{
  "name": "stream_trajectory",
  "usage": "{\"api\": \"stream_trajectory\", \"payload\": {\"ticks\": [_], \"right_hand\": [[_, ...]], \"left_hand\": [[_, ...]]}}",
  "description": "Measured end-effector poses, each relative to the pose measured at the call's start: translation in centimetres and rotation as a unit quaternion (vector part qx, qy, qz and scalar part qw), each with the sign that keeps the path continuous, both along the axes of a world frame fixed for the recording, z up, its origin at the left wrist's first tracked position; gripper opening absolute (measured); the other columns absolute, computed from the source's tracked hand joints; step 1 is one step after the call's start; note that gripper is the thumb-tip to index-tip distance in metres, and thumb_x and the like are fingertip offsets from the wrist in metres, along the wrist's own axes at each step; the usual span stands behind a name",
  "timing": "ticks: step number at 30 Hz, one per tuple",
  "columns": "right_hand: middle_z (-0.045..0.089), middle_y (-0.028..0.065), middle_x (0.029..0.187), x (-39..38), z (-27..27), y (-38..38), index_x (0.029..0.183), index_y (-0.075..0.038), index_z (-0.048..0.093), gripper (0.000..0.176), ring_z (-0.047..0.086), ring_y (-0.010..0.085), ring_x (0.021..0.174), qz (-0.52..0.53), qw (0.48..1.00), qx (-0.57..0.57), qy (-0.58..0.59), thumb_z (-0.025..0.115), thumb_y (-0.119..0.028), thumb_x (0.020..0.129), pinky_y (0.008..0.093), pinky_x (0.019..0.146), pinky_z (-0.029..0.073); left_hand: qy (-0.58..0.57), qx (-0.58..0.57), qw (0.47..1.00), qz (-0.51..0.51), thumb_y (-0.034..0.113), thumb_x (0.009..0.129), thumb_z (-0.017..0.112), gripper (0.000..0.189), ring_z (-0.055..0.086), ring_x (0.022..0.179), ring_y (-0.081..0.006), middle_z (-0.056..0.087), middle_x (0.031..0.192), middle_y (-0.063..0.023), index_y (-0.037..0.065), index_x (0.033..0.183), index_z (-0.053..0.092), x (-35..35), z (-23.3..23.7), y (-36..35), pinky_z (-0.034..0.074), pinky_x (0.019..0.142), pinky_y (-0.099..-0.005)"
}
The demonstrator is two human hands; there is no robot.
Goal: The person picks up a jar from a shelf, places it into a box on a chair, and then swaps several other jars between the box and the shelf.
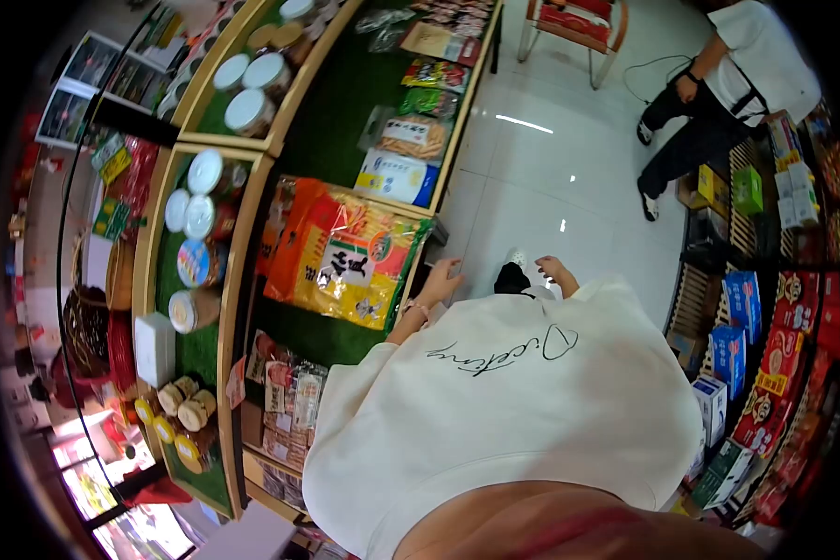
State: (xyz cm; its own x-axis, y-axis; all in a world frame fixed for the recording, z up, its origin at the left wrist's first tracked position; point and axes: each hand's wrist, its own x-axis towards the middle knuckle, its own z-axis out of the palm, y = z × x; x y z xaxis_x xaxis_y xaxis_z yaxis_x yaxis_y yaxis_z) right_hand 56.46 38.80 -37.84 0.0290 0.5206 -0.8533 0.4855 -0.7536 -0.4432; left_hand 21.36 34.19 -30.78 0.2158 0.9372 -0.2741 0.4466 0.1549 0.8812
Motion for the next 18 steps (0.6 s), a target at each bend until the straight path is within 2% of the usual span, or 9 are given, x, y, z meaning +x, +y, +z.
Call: {"api": "stream_trajectory", "payload": {"ticks": [1,4,7,8,11,12,13,16,18], "right_hand": [[0.062,0.0078,0.095,1.8,-0.5,0.3,0.112,-0.013,0.057,0.042,0.055,0.022,0.075,-0.006,1.0,0.002,-0.025,0.058,-0.038,0.078,0.0416,0.065,0.046],[0.062,0.008,0.093,6.8,-2.0,2.2,0.112,-0.012,0.057,0.044,0.054,0.0214,0.071,-0.006,0.996,0.036,-0.075,0.059,-0.037,0.076,0.0421,0.064,0.045],[0.062,0.0094,0.095,10.1,-1.2,3.3,0.113,-0.011,0.056,0.045,0.055,0.023,0.075,-0.093,0.995,0.015,-0.012,0.059,-0.037,0.076,0.0439,0.068,0.046],[0.062,0.0105,0.098,10.9,-0.8,3.5,0.113,-0.01,0.055,0.045,0.056,0.0243,0.078,-0.116,0.993,0.014,-0.013,0.058,-0.037,0.077,0.0447,0.07,0.046],[0.062,0.0119,0.093,14.6,0.3,4.1,0.108,-0.005,0.058,0.042,0.057,0.026,0.074,-0.149,0.989,0.005,0.009,0.059,-0.034,0.078,0.0462,0.066,0.047],[0.062,0.0107,0.098,16.3,-0.6,4.5,0.113,-0.011,0.055,0.042,0.058,0.0241,0.077,-0.136,0.991,-0.021,-0.004,0.054,-0.035,0.079,0.0435,0.068,0.046],[0.063,0.0107,0.097,17.7,-1.3,4.5,0.113,-0.011,0.055,0.041,0.058,0.0236,0.076,-0.129,0.991,-0.005,-0.031,0.054,-0.034,0.079,0.0428,0.067,0.046],[0.064,0.0102,0.091,20.9,-2.2,5.4,0.115,-0.009,0.053,0.043,0.058,0.0205,0.069,-0.125,0.987,0.019,-0.097,0.054,-0.032,0.079,0.0396,0.061,0.047],[0.066,0.0125,0.088,20.6,-0.7,5.6,0.106,-0.005,0.059,0.039,0.061,0.0236,0.076,-0.21,0.974,0.019,-0.083,0.057,-0.031,0.077,0.0372,0.068,0.049]], "left_hand": [[0.029,0.004,0.998,-0.063,0.022,0.075,0.065,0.046,0.058,0.09,-0.0271,0.058,0.104,-0.0167,0.002,0.115,0.054,2.1,-0.3,0.8,0.046,0.078,-0.0351],[0.068,-0.127,0.977,-0.154,0.025,0.076,0.064,0.047,0.06,0.092,-0.0296,0.062,0.102,-0.0183,0.001,0.115,0.055,6.2,-4.1,3.3,0.047,0.08,-0.0346],[-0.094,-0.197,0.968,-0.123,0.028,0.075,0.063,0.046,0.062,0.093,-0.0303,0.064,0.1,-0.0187,0.0,0.112,0.058,6.8,-9.2,4.5,0.047,0.081,-0.0343],[-0.042,-0.19,0.976,-0.096,0.029,0.075,0.063,0.045,0.062,0.093,-0.0309,0.064,0.1,-0.019,0.0,0.11,0.059,7.3,-9.0,5.6,0.048,0.081,-0.0346],[0.116,-0.176,0.977,-0.034,0.03,0.076,0.06,0.04,0.061,0.095,-0.0324,0.064,0.098,-0.0201,0.0,0.103,0.063,8.1,-7.2,7.3,0.048,0.081,-0.0355],[0.173,-0.168,0.97,-0.029,0.03,0.077,0.058,0.038,0.061,0.095,-0.0328,0.064,0.098,-0.0206,0.001,0.101,0.064,8.0,-7.0,7.9,0.047,0.082,-0.0358],[0.183,-0.171,0.968,-0.017,0.03,0.077,0.058,0.038,0.061,0.096,-0.0333,0.064,0.097,-0.0207,0.001,0.101,0.064,8.0,-6.6,8.6,0.047,0.082,-0.0361],[0.188,-0.16,0.968,0.052,0.03,0.077,0.057,0.037,0.061,0.095,-0.0335,0.064,0.097,-0.0204,0.002,0.1,0.065,8.4,-10.3,11.4,0.047,0.081,-0.0364],[0.155,-0.14,0.967,0.144,0.029,0.078,0.058,0.036,0.062,0.093,-0.0322,0.065,0.096,-0.0193,0.002,0.1,0.065,9.8,-10.7,13.8,0.048,0.08,-0.036]]}}
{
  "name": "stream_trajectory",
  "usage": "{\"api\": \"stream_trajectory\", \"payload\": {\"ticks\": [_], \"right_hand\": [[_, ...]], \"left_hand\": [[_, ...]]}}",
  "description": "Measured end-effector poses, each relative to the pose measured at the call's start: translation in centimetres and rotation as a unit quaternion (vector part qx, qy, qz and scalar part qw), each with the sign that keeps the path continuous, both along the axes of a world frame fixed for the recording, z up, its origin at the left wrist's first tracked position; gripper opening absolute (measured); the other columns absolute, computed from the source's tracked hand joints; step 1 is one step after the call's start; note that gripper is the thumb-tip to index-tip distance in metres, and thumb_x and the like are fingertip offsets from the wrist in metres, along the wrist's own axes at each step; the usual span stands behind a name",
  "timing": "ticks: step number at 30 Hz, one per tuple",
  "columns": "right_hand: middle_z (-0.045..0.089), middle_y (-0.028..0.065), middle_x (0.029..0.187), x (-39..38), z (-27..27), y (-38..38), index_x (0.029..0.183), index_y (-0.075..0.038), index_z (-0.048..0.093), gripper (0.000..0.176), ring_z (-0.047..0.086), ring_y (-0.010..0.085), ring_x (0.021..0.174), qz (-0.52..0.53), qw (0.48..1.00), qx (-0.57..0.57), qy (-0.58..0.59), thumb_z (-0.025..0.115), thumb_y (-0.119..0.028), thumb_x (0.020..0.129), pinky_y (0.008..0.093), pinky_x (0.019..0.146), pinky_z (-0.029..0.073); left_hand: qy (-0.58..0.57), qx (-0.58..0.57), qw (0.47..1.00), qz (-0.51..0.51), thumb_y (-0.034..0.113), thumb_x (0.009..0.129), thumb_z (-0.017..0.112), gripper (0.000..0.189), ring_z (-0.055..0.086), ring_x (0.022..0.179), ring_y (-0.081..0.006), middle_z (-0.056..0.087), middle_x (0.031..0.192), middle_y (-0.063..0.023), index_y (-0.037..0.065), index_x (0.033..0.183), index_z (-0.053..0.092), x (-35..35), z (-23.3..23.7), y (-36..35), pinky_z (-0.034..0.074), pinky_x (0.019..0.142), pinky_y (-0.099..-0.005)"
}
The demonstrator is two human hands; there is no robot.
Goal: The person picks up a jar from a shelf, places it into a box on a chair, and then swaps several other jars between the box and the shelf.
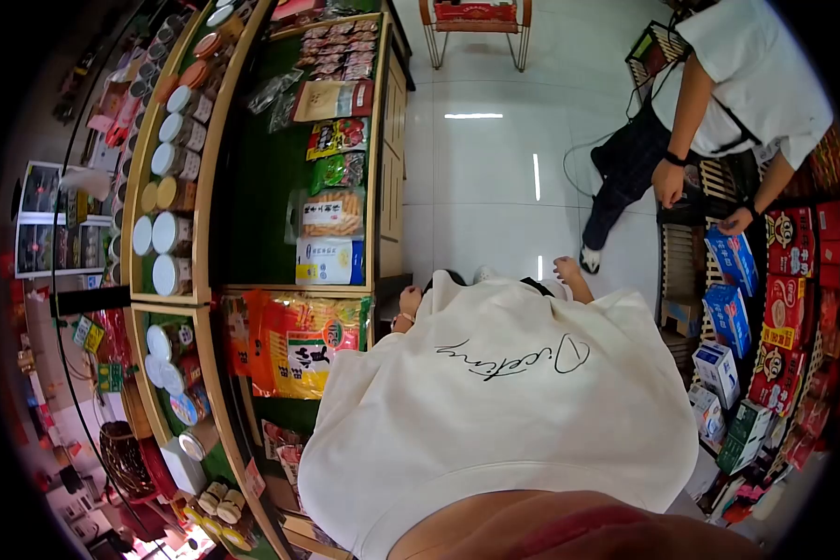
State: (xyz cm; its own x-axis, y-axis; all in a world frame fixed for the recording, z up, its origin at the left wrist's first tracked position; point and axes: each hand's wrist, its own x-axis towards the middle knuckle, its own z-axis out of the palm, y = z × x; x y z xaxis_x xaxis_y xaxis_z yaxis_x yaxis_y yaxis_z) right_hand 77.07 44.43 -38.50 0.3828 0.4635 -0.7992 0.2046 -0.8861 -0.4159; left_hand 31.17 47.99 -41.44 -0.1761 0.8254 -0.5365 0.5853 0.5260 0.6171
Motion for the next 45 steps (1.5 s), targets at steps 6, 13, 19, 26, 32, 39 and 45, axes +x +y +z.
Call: {"api": "stream_trajectory", "payload": {"ticks": [6,13,19,26,32,39,45], "right_hand": [[0.066,0.014,0.081,1.6,-15.7,-2.1,0.089,0.001,0.066,0.031,0.061,0.0295,0.075,0.198,0.97,0.139,-0.041,0.059,-0.027,0.077,0.0392,0.071,0.047],[0.065,0.0143,0.08,1.5,-8.1,6.8,0.093,0.002,0.065,0.034,0.061,0.0268,0.074,0.08,0.995,0.048,-0.028,0.06,-0.027,0.077,0.0393,0.068,0.048],[0.064,0.0135,0.09,2.1,-4.1,18.8,0.109,-0.004,0.058,0.04,0.058,0.0251,0.074,-0.079,0.995,-0.004,0.058,0.057,-0.032,0.08,0.0388,0.065,0.047],[0.061,0.0083,0.092,3.1,-1.7,35.7,0.112,-0.011,0.054,0.04,0.056,0.0206,0.074,-0.069,0.993,0.05,0.084,0.056,-0.036,0.081,0.0378,0.062,0.044],[0.061,0.0076,0.086,2.8,0.9,43.7,0.11,-0.009,0.056,0.04,0.055,0.0189,0.067,-0.045,0.995,0.072,0.058,0.057,-0.034,0.079,0.0361,0.055,0.045],[0.062,0.0106,0.086,5.2,-3.7,44.6,0.106,-0.005,0.06,0.037,0.06,0.0245,0.072,-0.021,1.0,0.021,0.006,0.058,-0.029,0.078,0.0405,0.059,0.05],[0.062,0.01,0.097,9.0,-1.8,49.6,0.106,-0.007,0.061,0.037,0.059,0.0273,0.085,-0.121,0.989,-0.064,0.055,0.056,-0.032,0.081,0.0445,0.069,0.048]], "left_hand": [[-0.107,0.004,0.994,-0.035,0.029,0.08,0.06,0.034,0.063,0.089,-0.0275,0.066,0.093,-0.0174,0.0,0.099,0.065,3.3,1.1,8.1,0.048,0.079,-0.0336],[-0.026,-0.037,0.995,-0.09,0.029,0.079,0.058,0.037,0.062,0.095,-0.0314,0.065,0.098,-0.0204,0.001,0.1,0.065,4.2,-2.0,19.3,0.047,0.083,-0.036],[-0.038,-0.072,0.973,-0.217,0.028,0.079,0.056,0.035,0.062,0.092,-0.0327,0.065,0.094,-0.0211,-0.001,0.096,0.066,5.6,-0.3,32.2,0.047,0.081,-0.037],[-0.165,-0.061,0.972,-0.152,0.024,0.082,0.054,0.035,0.061,0.069,-0.0186,0.065,0.079,-0.0118,-0.004,0.103,0.061,8.8,-0.8,50.0,0.049,0.065,-0.0301],[-0.211,-0.043,0.971,-0.102,0.022,0.085,0.053,0.032,0.06,0.066,-0.0165,0.065,0.079,-0.0095,-0.004,0.104,0.059,9.9,-0.3,57.2,0.048,0.06,-0.0281],[-0.173,-0.11,0.971,-0.124,0.025,0.086,0.052,0.031,0.061,0.069,-0.0184,0.065,0.076,-0.0099,0.0,0.098,0.064,8.1,-3.0,55.6,0.049,0.064,-0.0323],[0.061,-0.046,0.917,-0.391,0.025,0.082,0.053,0.03,0.06,0.065,-0.0196,0.063,0.07,-0.0108,0.0,0.092,0.065,6.0,-6.7,57.3,0.047,0.061,-0.0335]]}}
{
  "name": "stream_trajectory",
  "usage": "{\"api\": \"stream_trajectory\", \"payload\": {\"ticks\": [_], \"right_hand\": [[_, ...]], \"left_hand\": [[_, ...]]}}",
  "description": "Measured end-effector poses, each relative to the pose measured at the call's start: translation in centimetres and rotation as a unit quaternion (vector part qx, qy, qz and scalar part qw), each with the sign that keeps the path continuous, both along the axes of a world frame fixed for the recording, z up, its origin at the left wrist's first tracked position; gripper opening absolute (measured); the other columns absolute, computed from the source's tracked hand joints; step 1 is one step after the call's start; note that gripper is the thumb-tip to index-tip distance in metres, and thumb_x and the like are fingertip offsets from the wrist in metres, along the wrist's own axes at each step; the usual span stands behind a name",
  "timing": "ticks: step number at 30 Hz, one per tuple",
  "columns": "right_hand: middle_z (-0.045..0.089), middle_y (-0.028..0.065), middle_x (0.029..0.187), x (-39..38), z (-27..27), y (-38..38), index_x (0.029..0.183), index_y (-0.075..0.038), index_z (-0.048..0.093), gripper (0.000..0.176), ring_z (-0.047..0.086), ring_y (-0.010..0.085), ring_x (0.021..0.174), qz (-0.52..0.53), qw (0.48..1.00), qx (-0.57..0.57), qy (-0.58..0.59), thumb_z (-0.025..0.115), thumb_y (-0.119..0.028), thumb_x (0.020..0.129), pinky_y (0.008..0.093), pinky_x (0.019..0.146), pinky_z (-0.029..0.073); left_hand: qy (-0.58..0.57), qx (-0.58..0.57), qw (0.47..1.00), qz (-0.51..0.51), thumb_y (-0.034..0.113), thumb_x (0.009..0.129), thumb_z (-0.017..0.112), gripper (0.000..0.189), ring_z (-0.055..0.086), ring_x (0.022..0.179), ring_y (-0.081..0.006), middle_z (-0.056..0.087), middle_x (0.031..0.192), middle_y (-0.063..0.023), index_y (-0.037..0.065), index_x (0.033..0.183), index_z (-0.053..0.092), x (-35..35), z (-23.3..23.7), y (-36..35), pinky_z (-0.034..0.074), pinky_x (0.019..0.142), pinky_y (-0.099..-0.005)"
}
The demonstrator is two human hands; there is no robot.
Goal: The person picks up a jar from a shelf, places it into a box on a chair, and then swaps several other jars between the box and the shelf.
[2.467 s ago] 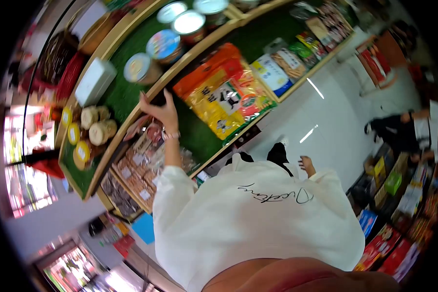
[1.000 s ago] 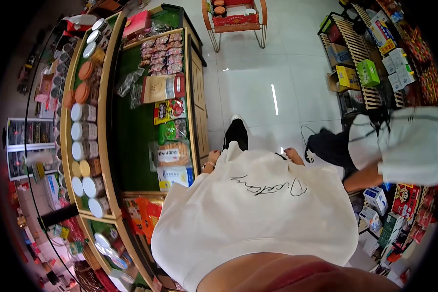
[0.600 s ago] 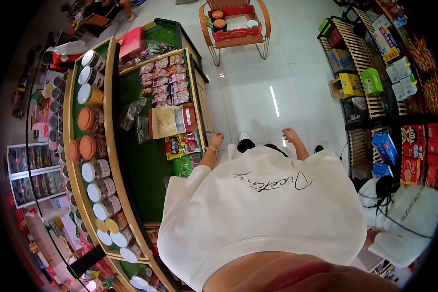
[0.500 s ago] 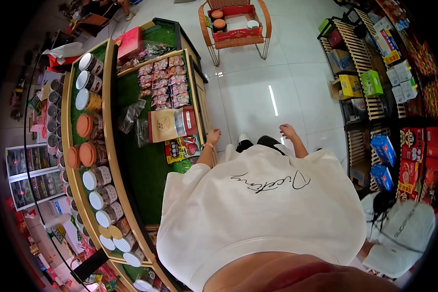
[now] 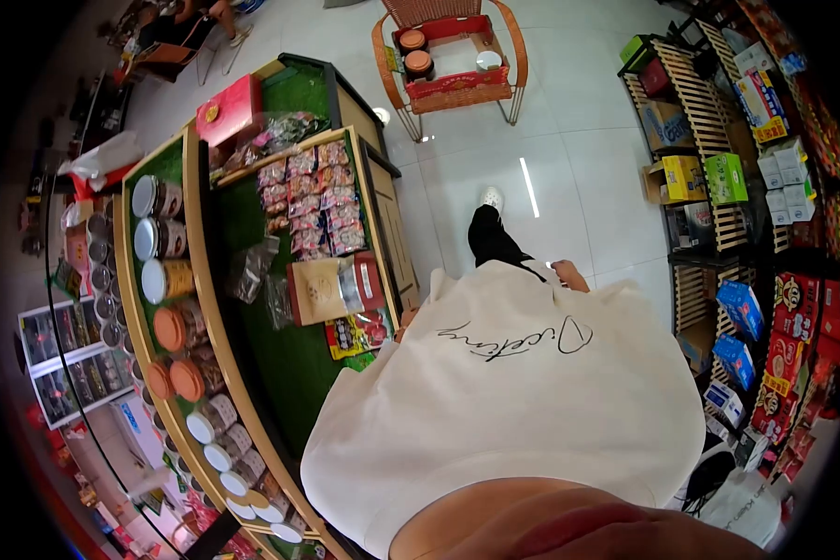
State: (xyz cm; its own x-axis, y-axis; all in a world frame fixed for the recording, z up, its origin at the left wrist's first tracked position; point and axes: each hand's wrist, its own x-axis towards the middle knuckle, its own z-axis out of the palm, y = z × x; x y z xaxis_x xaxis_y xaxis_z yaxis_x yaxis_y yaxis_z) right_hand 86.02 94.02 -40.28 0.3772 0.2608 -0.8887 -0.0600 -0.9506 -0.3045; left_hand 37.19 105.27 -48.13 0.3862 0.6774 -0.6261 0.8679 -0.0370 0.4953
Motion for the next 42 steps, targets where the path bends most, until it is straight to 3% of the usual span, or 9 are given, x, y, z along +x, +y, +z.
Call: {"api": "stream_trajectory", "payload": {"ticks": [4,8,14,17,23,26,30,35,42], "right_hand": [[0.062,0.0103,0.09,5.3,-5.2,5.7,0.104,-0.007,0.063,0.035,0.059,0.0275,0.076,0.035,0.997,0.069,0.022,0.057,-0.032,0.08,0.0451,0.061,0.048],[0.063,0.0109,0.087,8.8,-1.6,13.9,0.1,-0.007,0.064,0.033,0.06,0.0259,0.072,-0.054,0.99,0.125,-0.029,0.058,-0.031,0.078,0.0442,0.059,0.048],[0.06,0.0079,0.069,16.9,-5.4,22.9,0.092,-0.004,0.062,0.033,0.056,0.0182,0.053,0.08,0.982,0.136,-0.101,0.056,-0.032,0.077,0.0327,0.041,0.045],[0.061,0.0072,0.074,17.8,-5.7,26.2,0.099,-0.005,0.06,0.032,0.055,0.0168,0.056,0.071,0.977,0.155,-0.131,0.057,-0.029,0.078,0.0305,0.047,0.045],[0.064,0.0071,0.081,14.3,-4.8,29.5,0.103,-0.009,0.061,0.034,0.057,0.0183,0.061,0.119,0.978,0.159,-0.061,0.06,-0.032,0.078,0.0329,0.052,0.047],[0.064,0.007,0.081,14.2,-3.5,31.0,0.103,-0.008,0.061,0.036,0.059,0.0206,0.063,0.191,0.981,0.021,0.039,0.061,-0.033,0.077,0.0349,0.056,0.049],[0.065,0.0126,0.091,17.3,-6.1,33.8,0.101,-0.007,0.064,0.035,0.061,0.02,0.077,0.207,0.977,0.047,-0.02,0.061,-0.032,0.076,0.0363,0.064,0.051],[0.063,0.0172,0.102,20.8,-7.4,42.7,0.101,-0.005,0.063,0.037,0.059,0.0331,0.098,0.286,0.952,0.031,-0.101,0.059,-0.033,0.077,0.0369,0.085,0.046],[0.062,0.0198,0.097,21.5,-2.8,60.9,0.11,-0.004,0.056,0.044,0.059,0.0341,0.093,0.296,0.94,0.141,-0.099,0.06,-0.032,0.076,0.0396,0.083,0.047]], "left_hand": [[0.015,-0.037,0.999,-0.006,0.025,0.081,0.053,0.03,0.059,0.064,-0.0199,0.062,0.069,-0.0111,-0.001,0.091,0.065,3.3,2.3,7.3,0.047,0.06,-0.0335],[-0.042,0.019,0.998,-0.05,0.024,0.08,0.053,0.03,0.058,0.063,-0.0202,0.062,0.067,-0.0114,-0.001,0.09,0.064,9.4,2.3,18.1,0.046,0.06,-0.0335],[-0.228,-0.04,0.949,0.214,0.029,0.087,0.053,0.027,0.054,0.062,-0.0112,0.061,0.074,-0.0043,0.003,0.092,0.059,26.1,6.9,35.8,0.042,0.052,-0.0261],[-0.285,-0.08,0.92,0.258,0.019,0.087,0.052,0.031,0.059,0.076,-0.0152,0.064,0.089,-0.0106,-0.003,0.108,0.057,34.2,13.0,38.4,0.048,0.069,-0.0274],[-0.262,-0.136,0.945,0.138,0.018,0.084,0.057,0.025,0.061,0.078,-0.015,0.066,0.085,-0.0098,0.0,0.101,0.062,38.8,7.3,36.5,0.049,0.07,-0.0272],[-0.136,-0.086,0.981,-0.109,0.02,0.083,0.059,0.024,0.063,0.081,-0.0142,0.067,0.087,-0.0104,0.003,0.099,0.065,37.9,8.9,35.6,0.049,0.072,-0.0286],[-0.243,-0.209,0.941,0.106,0.02,0.085,0.057,0.026,0.06,0.073,-0.0156,0.065,0.083,-0.0082,-0.001,0.099,0.064,40.5,6.6,42.7,0.049,0.068,-0.0272],[-0.148,-0.169,0.964,0.144,0.022,0.086,0.056,0.03,0.057,0.07,-0.0137,0.063,0.082,-0.0053,-0.002,0.104,0.06,40.8,7.3,53.4,0.046,0.062,-0.0262],[-0.203,-0.245,0.926,0.202,0.024,0.085,0.056,0.029,0.057,0.072,-0.0121,0.063,0.085,-0.0048,0.0,0.099,0.063,44.8,5.1,62.7,0.046,0.065,-0.0254]]}}
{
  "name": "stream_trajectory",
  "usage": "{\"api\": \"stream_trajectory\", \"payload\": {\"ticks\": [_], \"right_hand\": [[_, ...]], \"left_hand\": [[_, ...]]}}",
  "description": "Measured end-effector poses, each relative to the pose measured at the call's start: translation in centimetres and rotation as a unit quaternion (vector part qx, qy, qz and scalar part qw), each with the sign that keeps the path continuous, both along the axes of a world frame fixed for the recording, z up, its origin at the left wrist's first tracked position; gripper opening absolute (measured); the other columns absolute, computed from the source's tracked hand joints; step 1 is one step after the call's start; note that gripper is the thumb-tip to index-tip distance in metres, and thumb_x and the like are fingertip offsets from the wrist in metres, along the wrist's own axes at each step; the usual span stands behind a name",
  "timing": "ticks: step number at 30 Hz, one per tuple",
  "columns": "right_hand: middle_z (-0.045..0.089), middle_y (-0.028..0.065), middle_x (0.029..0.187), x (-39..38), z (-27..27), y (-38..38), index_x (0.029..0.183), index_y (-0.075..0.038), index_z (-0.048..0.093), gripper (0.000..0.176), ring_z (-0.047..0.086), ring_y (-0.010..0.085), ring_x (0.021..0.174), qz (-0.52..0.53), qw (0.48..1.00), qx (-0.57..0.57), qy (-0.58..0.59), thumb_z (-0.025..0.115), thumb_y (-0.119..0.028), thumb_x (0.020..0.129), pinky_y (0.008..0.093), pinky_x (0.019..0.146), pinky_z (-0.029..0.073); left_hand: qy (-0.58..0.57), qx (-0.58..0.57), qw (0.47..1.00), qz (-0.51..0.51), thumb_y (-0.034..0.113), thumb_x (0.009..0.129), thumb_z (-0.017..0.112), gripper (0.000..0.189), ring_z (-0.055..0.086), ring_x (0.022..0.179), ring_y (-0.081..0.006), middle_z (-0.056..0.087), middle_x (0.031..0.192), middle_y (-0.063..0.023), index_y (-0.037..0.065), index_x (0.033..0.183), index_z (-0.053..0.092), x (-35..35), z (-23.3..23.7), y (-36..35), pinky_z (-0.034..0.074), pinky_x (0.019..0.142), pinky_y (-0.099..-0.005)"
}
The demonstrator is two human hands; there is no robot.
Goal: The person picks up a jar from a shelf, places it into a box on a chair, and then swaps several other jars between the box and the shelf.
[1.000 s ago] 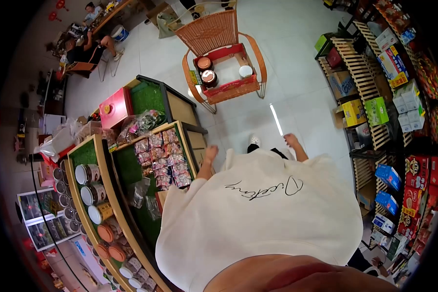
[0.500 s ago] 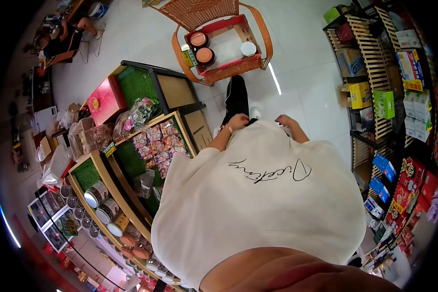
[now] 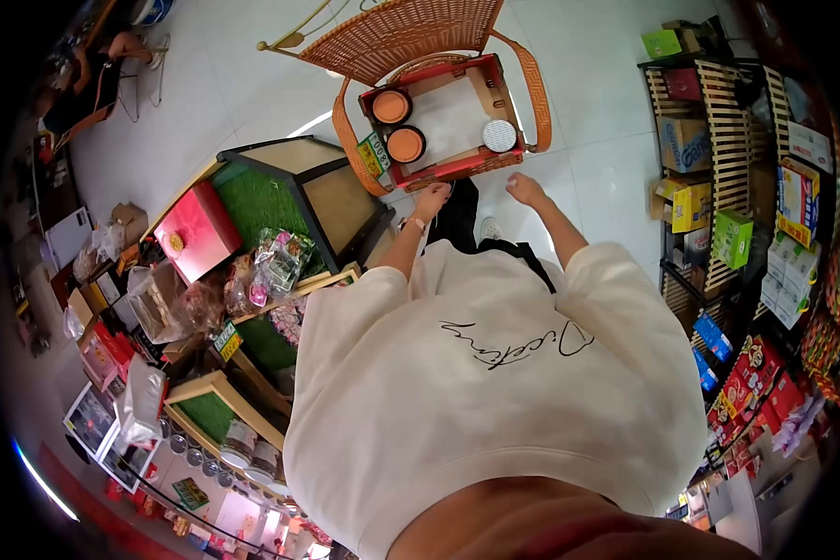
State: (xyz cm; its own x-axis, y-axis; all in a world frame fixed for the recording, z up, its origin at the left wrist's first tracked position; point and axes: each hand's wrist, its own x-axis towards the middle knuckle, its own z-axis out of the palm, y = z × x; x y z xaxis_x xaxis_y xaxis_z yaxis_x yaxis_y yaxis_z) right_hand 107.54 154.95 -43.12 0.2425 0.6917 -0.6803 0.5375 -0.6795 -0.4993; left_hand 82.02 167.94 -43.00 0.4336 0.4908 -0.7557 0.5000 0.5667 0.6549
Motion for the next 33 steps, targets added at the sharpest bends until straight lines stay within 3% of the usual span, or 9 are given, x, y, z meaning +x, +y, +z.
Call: {"api": "stream_trajectory", "payload": {"ticks": [2,6,9,15,18,25,29,32,33], "right_hand": [[0.059,0.0223,0.102,0.2,-1.1,4.5,0.115,-0.003,0.051,0.05,0.058,0.0355,0.095,0.011,0.999,0.024,-0.039,0.061,-0.033,0.076,0.0408,0.083,0.046],[0.048,0.0224,0.12,0.1,-2.2,11.5,0.126,-0.007,0.041,0.064,0.05,0.0376,0.108,-0.017,0.988,0.002,-0.151,0.061,-0.04,0.075,0.0454,0.091,0.041],[0.039,0.0187,0.13,0.8,-3.8,13.3,0.132,-0.01,0.035,0.074,0.041,0.0359,0.117,0.017,0.976,-0.032,-0.215,0.062,-0.046,0.073,0.0481,0.096,0.035],[0.03,0.016,0.135,-0.3,-6.4,12.0,0.135,-0.028,0.029,0.087,0.039,0.0367,0.115,0.044,0.933,-0.004,-0.358,0.072,-0.046,0.062,0.0508,0.097,0.027],[0.035,0.0148,0.129,0.1,-8.6,11.7,0.132,-0.027,0.034,0.082,0.04,0.0357,0.113,0.084,0.904,-0.026,-0.418,0.073,-0.045,0.062,0.05,0.096,0.028],[0.043,0.0169,0.114,3.1,-4.1,13.2,0.128,-0.021,0.038,0.093,0.042,0.0368,0.109,0.057,0.971,0.016,-0.232,0.081,-0.037,0.047,0.0471,0.098,0.032],[0.042,0.0212,0.114,3.9,0.8,14.0,0.129,-0.013,0.037,0.093,0.043,0.0391,0.109,-0.056,0.99,0.111,-0.06,0.081,-0.03,0.05,0.0438,0.094,0.039],[0.041,0.0215,0.117,5.0,6.1,15.0,0.133,-0.013,0.035,0.092,0.044,0.0346,0.111,-0.054,0.976,0.202,0.063,0.081,-0.028,0.055,0.041,0.092,0.041],[0.041,0.0205,0.123,5.1,9.3,15.9,0.135,-0.015,0.033,0.089,0.045,0.0334,0.112,-0.047,0.974,0.198,0.096,0.079,-0.03,0.06,0.0397,0.094,0.04]], "left_hand": [[-0.015,-0.028,1.0,-0.002,0.027,0.086,0.057,0.028,0.055,0.071,-0.0093,0.062,0.085,-0.0021,0.004,0.101,0.063,2.5,-2.1,1.7,0.044,0.06,-0.0233],[0.014,-0.03,0.999,-0.005,0.031,0.088,0.052,0.034,0.058,0.082,-0.0138,0.062,0.095,-0.0032,0.005,0.109,0.06,7.3,-7.4,2.4,0.047,0.071,-0.0282],[0.031,-0.173,0.978,0.111,0.034,0.09,0.048,0.043,0.056,0.098,-0.0173,0.057,0.112,-0.0066,0.007,0.123,0.05,11.8,-6.2,3.3,0.043,0.086,-0.0308],[-0.156,-0.288,0.933,0.149,0.033,0.087,0.05,0.024,0.052,0.089,-0.0107,0.058,0.098,0.0017,0.015,0.102,0.055,15.3,-9.7,3.4,0.039,0.078,-0.0263],[-0.079,-0.31,0.941,0.115,0.034,0.087,0.048,0.017,0.05,0.084,-0.0077,0.056,0.091,0.0055,0.019,0.094,0.053,16.3,-7.9,4.1,0.035,0.073,-0.0242],[-0.078,-0.257,0.963,0.012,0.034,0.085,0.053,0.033,0.051,0.098,-0.0097,0.057,0.104,0.0005,0.015,0.111,0.051,14.8,-6.6,6.1,0.036,0.087,-0.0326],[0.007,-0.185,0.979,0.084,0.034,0.087,0.051,0.046,0.045,0.111,-0.0169,0.051,0.118,-0.006,0.006,0.124,0.045,13.5,0.9,9.6,0.034,0.096,-0.0368],[-0.107,-0.194,0.971,0.094,0.036,0.088,0.05,0.048,0.044,0.116,-0.0189,0.05,0.121,-0.0063,0.007,0.126,0.044,11.3,3.5,12.3,0.034,0.096,-0.0367],[-0.129,-0.228,0.957,0.122,0.038,0.089,0.05,0.05,0.043,0.119,-0.0238,0.048,0.127,-0.0075,0.008,0.128,0.041,11.2,6.8,13.5,0.035,0.097,-0.0435]]}}
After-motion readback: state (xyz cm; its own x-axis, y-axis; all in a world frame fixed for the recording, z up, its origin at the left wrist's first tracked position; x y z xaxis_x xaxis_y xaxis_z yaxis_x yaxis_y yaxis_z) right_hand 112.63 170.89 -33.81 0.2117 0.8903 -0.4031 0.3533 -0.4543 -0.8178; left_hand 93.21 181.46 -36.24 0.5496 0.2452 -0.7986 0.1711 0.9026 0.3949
